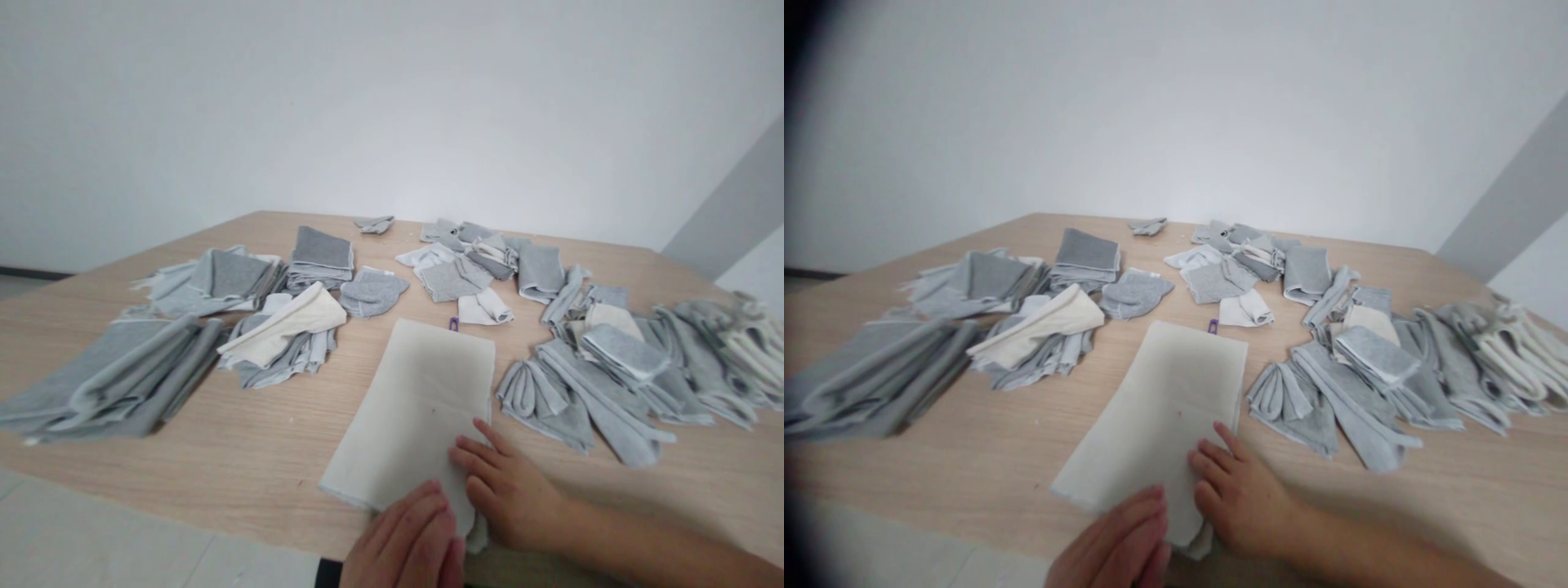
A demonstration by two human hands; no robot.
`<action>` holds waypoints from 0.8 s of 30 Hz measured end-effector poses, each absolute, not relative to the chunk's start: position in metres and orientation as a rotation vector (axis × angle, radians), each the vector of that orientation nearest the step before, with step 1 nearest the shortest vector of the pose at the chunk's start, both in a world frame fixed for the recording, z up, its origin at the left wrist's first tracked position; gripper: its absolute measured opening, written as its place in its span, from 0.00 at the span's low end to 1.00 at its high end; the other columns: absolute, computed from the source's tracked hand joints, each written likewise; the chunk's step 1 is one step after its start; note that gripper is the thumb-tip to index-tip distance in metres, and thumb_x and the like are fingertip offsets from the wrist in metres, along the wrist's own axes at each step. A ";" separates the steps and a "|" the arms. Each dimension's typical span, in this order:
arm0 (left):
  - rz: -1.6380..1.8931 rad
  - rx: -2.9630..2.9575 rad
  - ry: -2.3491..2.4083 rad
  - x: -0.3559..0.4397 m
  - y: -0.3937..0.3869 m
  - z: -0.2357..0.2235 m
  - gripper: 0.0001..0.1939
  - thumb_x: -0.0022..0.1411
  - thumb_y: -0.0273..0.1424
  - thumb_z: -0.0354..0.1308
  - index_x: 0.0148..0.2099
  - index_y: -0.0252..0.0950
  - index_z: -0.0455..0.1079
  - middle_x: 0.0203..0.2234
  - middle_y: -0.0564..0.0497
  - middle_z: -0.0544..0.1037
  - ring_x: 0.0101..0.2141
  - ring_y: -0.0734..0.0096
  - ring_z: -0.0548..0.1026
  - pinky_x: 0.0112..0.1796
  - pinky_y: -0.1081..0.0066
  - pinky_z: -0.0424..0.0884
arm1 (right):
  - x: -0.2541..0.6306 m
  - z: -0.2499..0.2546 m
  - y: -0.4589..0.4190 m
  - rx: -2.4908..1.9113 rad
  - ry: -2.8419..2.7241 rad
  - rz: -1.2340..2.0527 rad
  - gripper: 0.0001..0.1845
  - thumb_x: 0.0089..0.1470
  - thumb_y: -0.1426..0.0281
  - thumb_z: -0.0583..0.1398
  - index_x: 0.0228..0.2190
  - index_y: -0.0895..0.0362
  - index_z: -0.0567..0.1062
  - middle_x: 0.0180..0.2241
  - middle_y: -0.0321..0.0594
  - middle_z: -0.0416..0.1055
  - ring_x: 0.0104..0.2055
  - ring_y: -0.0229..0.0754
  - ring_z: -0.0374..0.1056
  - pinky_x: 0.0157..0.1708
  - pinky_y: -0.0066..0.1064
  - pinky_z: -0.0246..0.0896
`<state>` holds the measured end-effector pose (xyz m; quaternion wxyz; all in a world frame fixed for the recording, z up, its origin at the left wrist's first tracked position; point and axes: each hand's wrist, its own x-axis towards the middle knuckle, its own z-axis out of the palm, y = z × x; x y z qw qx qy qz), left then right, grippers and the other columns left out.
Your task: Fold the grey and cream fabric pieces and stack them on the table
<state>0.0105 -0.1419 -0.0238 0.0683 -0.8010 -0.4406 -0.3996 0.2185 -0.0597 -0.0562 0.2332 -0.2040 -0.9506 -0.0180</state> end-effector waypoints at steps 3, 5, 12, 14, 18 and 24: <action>-0.956 -2.330 -1.466 0.004 -0.125 -0.032 0.16 0.63 0.27 0.50 0.53 0.34 0.66 0.50 0.41 0.76 0.54 0.58 0.71 0.50 0.60 0.72 | 0.222 -0.040 -0.061 -0.595 -2.688 0.168 0.08 0.45 0.71 0.58 0.32 0.57 0.72 0.48 0.47 0.74 0.54 0.52 0.68 0.64 0.58 0.38; -0.744 -2.293 -1.573 0.003 -0.114 -0.045 0.19 0.62 0.30 0.51 0.55 0.31 0.66 0.54 0.36 0.73 0.56 0.50 0.69 0.50 0.52 0.71 | 0.223 -0.023 -0.061 -0.623 -2.738 0.362 0.15 0.43 0.65 0.60 0.36 0.56 0.73 0.50 0.45 0.74 0.54 0.51 0.67 0.64 0.56 0.38; -0.453 -2.370 -1.690 0.003 -0.107 -0.068 0.23 0.63 0.32 0.51 0.59 0.32 0.64 0.59 0.39 0.67 0.59 0.53 0.65 0.54 0.51 0.67 | 0.190 0.025 0.004 -1.040 -2.721 0.081 0.17 0.62 0.68 0.50 0.44 0.61 0.74 0.60 0.51 0.63 0.65 0.50 0.52 0.64 0.46 0.44; -0.460 -2.369 -1.694 0.003 -0.108 -0.066 0.23 0.63 0.32 0.50 0.60 0.32 0.64 0.59 0.39 0.67 0.60 0.53 0.64 0.54 0.51 0.67 | 0.175 0.031 0.041 -1.300 -2.703 0.002 0.19 0.61 0.67 0.51 0.48 0.65 0.71 0.64 0.56 0.54 0.68 0.53 0.45 0.64 0.44 0.44; -0.451 -2.368 -1.697 0.002 -0.108 -0.065 0.23 0.64 0.33 0.50 0.60 0.33 0.64 0.60 0.40 0.67 0.59 0.53 0.64 0.54 0.51 0.67 | 0.161 0.036 0.106 -1.601 -2.722 0.112 0.30 0.58 0.56 0.55 0.54 0.64 0.64 0.56 0.62 0.65 0.58 0.57 0.63 0.52 0.47 0.61; -0.441 -2.360 -1.684 0.001 -0.108 -0.065 0.24 0.63 0.33 0.50 0.59 0.32 0.64 0.59 0.40 0.68 0.58 0.53 0.66 0.53 0.52 0.68 | 0.157 0.038 0.153 -1.549 -2.922 0.304 0.37 0.50 0.51 0.61 0.55 0.60 0.67 0.54 0.53 0.69 0.52 0.53 0.69 0.49 0.37 0.64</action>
